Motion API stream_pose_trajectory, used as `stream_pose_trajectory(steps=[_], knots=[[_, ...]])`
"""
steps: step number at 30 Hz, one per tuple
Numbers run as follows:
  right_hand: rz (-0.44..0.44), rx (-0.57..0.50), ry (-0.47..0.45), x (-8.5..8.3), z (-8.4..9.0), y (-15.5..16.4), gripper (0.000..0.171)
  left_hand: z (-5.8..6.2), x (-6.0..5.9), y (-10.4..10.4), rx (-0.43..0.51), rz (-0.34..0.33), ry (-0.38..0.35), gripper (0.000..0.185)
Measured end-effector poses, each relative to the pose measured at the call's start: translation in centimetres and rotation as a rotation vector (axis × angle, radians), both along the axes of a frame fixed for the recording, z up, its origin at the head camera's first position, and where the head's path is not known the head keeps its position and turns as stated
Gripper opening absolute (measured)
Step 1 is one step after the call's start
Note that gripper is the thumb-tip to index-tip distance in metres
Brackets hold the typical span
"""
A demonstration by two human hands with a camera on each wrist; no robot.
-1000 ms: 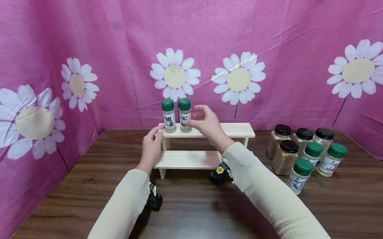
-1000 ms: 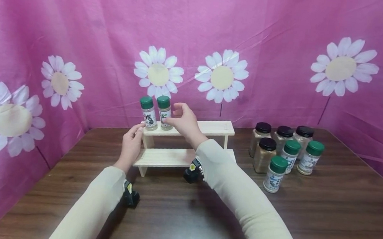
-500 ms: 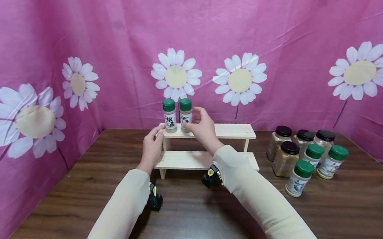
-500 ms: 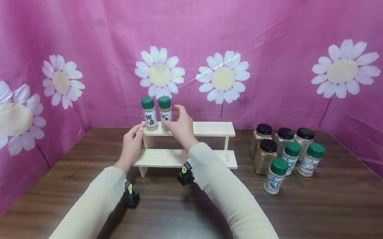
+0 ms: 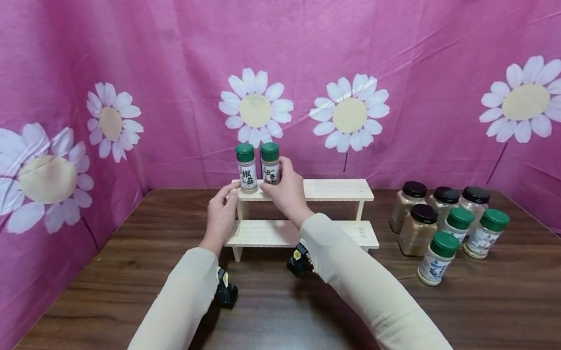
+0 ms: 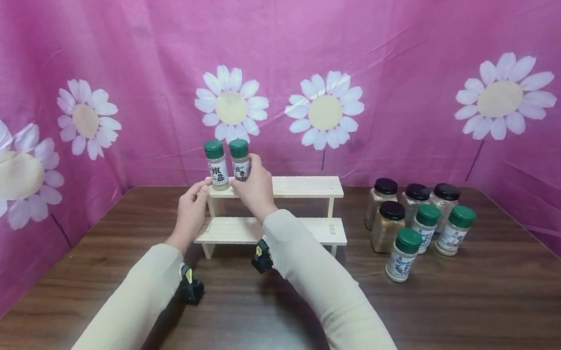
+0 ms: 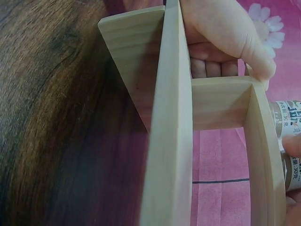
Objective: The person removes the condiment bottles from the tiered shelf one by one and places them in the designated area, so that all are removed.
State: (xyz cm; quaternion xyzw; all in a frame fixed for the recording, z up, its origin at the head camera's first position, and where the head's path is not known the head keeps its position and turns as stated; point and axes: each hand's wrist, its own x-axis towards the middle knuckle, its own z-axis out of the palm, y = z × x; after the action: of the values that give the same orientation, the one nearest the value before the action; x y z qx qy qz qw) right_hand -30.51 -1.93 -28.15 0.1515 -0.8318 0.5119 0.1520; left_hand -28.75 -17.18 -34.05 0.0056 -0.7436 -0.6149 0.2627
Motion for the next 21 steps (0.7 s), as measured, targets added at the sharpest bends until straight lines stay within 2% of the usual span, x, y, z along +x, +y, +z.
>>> stream_pose_trajectory(steps=[11,21], knots=[[0.001,0.041,-0.036,0.3,1.1,0.1,0.060,0.0,0.1,-0.2,0.002,-0.001,-0.006,0.028],[0.003,0.031,-0.057,1.1,2.3,0.7,0.062,0.0,0.0,0.0,0.007,0.001,0.008,0.027]])
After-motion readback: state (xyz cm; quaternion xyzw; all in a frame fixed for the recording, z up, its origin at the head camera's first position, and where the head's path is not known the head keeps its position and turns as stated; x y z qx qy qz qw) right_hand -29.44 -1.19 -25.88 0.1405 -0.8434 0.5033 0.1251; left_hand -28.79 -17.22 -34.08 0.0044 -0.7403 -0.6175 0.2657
